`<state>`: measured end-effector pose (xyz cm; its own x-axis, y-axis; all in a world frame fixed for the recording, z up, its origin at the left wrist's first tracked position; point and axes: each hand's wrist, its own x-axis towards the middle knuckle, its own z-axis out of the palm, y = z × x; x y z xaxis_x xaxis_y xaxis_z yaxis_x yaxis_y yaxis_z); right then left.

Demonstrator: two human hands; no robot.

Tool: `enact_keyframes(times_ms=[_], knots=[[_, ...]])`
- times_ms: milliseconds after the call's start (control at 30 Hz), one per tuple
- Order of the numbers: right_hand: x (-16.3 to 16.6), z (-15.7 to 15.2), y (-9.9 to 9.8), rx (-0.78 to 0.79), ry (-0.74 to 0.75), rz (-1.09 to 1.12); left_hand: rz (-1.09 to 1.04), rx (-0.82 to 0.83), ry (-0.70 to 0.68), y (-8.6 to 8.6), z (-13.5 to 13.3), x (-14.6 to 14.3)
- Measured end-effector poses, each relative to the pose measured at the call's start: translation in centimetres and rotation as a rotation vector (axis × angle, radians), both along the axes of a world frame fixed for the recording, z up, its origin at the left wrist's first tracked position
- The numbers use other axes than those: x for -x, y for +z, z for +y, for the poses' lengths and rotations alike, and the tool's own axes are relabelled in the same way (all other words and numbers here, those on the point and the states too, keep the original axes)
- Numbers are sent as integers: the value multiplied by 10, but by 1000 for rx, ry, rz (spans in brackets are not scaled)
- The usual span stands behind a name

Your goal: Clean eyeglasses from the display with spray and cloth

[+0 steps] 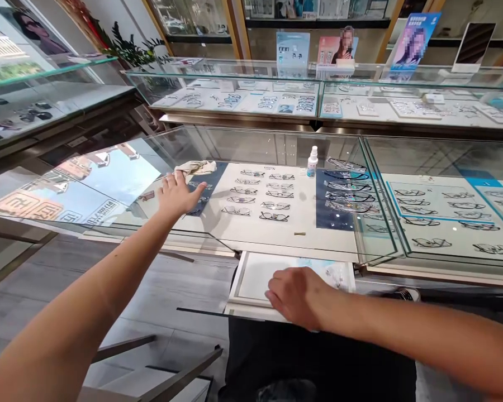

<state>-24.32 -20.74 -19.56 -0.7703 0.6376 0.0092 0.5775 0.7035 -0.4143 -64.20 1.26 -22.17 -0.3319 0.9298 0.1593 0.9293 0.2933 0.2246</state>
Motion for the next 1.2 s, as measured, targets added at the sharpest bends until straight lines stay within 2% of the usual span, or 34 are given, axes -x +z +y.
enact_keyframes(times_ms=[67, 133, 200, 333, 533, 667, 800, 1033, 1200], knots=[[25, 21, -39, 132, -93, -121, 11, 45, -11, 0, 0, -1], [38, 57, -75, 112, -232, -201, 22, 66, -14, 2, -1, -2], [45, 99, -103, 54, -334, -231, 31, 75, -11, 4, -2, -3], [53, 164, -136, -73, -472, -218, 48, 95, -4, 5, -3, -3], [71, 208, -170, -142, -478, -228, 54, 109, -10, 3, -4, -2], [80, 221, -180, -147, -454, -272, 50, 119, -4, 4, -5, -2], [82, 229, -181, -171, -447, -309, 46, 113, -8, 4, -5, -2], [80, 235, -170, -236, -378, -378, 47, 96, -10, 3, -3, -2], [78, 223, -158, -258, -339, -438, 24, 73, -24, 5, -4, -3]])
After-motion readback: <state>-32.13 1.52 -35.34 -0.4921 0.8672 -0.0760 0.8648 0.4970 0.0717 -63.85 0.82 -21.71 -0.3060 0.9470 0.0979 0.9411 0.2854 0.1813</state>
